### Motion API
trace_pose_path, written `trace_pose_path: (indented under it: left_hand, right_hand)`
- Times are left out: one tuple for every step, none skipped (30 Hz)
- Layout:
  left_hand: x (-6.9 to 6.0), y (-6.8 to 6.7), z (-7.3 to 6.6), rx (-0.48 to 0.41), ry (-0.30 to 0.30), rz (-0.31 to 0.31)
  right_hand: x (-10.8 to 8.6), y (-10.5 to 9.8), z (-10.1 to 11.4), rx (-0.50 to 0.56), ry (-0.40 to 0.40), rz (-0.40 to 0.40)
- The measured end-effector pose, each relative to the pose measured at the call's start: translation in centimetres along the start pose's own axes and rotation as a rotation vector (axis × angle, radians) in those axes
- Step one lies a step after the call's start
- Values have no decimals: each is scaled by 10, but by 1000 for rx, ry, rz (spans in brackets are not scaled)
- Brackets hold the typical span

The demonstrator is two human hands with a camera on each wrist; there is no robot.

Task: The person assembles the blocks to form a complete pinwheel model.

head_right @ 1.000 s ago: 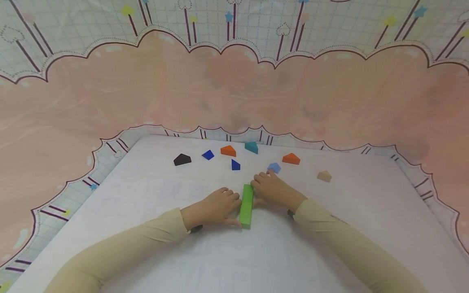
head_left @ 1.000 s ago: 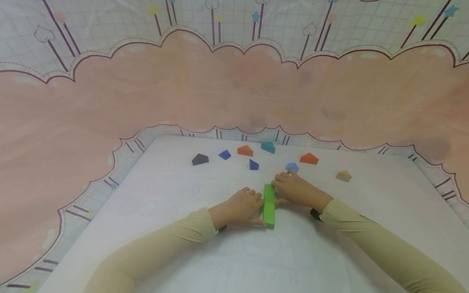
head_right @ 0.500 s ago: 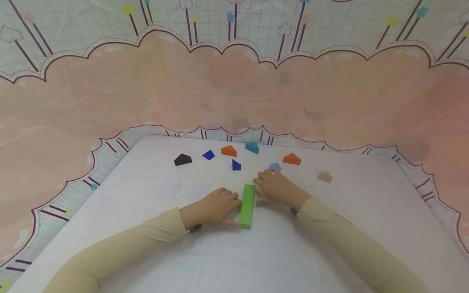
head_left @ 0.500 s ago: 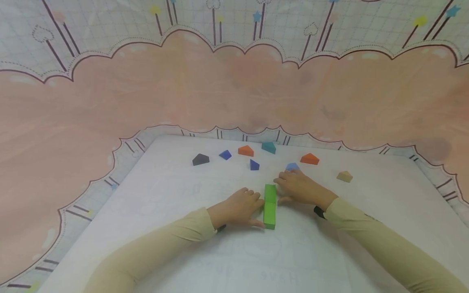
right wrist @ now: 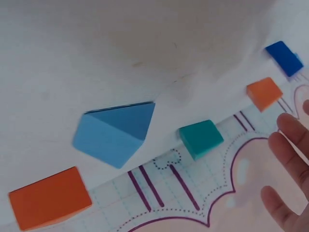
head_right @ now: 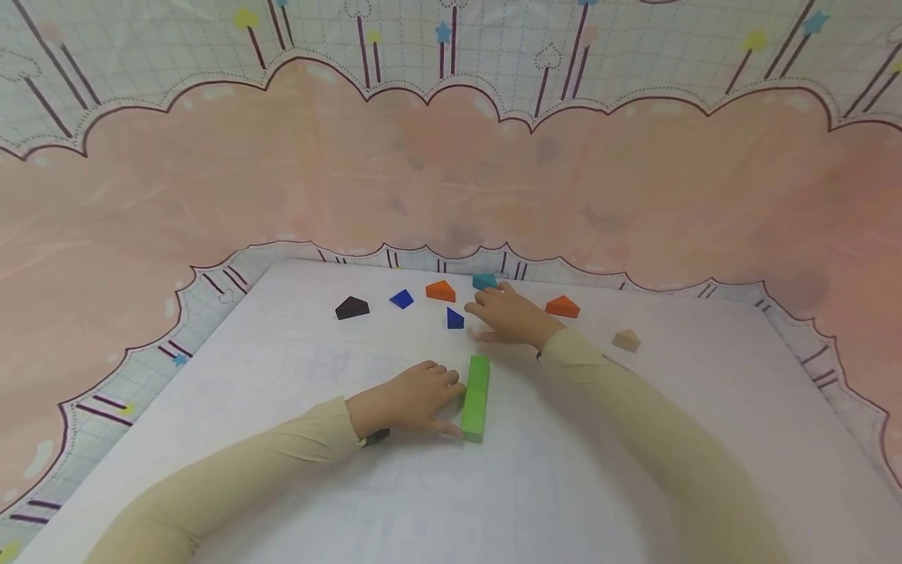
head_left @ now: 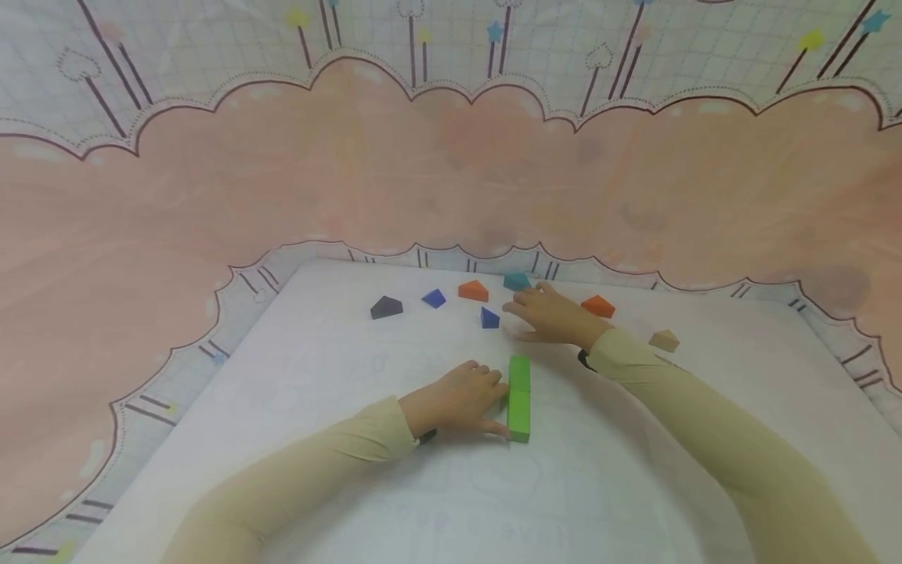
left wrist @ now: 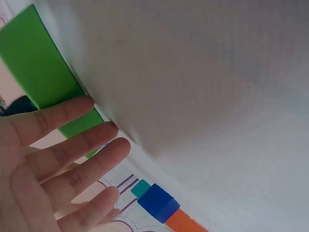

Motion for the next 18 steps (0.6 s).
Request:
trace_pose_path:
  left_hand:
    - [0,0,0,2,0,0]
    - [1,0,0,9,1,-1]
    - [1,-1,1,16,0,-3]
    - [1,-2,1,24,0,-7]
    - [1,-2,1,32,0,-13]
    - [1,-3,1,35,-1,-19]
    - [1,-4,1,36,-3,-28]
    - [1,-5,1,37,-3,-38]
    - [1,-7,1,33,-4,-48]
    - [0,-8,1,24,-4,-57]
    - [0,-9,1,13,-5,-65]
    - [0,-10,1,-1,-6,-71]
    - [0,-10,0,-10,-8,-76]
    - [0,-11,0,-16,-9,-79]
    - [1,-12,-1,-23,-11,-79]
    - [1,-12,-1,-25,-15,-79]
    - [2,-12,-2,-22,-17,-80]
    - [2,-12,-2,-17,-20,-80]
  right_hand:
    - [5,1,0,-5,-5,4]
    - [10,3,0,-9,-12,8]
    - [15,4,-1,-13,-15,12]
    - [19,5,-1,-16,-21,14]
    - [23,6,0,-21,-30,12]
    - [26,7,0,-23,-41,9]
    - [29,8,1,-35,-52,5]
    - [32,9,1,-44,-63,2]
    - [35,10,1,-53,-70,1]
    - [37,11,2,-63,-76,3]
    - [40,12,2,-71,-76,7]
    - [42,14,2,-75,-73,14]
    - [44,15,1,-77,-67,22]
    - [45,17,1,-71,-59,32]
    - [46,18,0,-71,-53,40]
    - [48,19,-1,-71,-48,45]
    - [49,20,-1,-68,-48,46]
    - [50,20,-1,-70,-50,46]
Point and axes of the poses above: each hand's wrist, its own x-axis towards the middle knuckle, its own y-axis out of the palm, z = x × y, the point moved 4 cm from there along x, towards the middle knuckle, and after that the axes turned 1 degree about x, right-handed, at the moved point
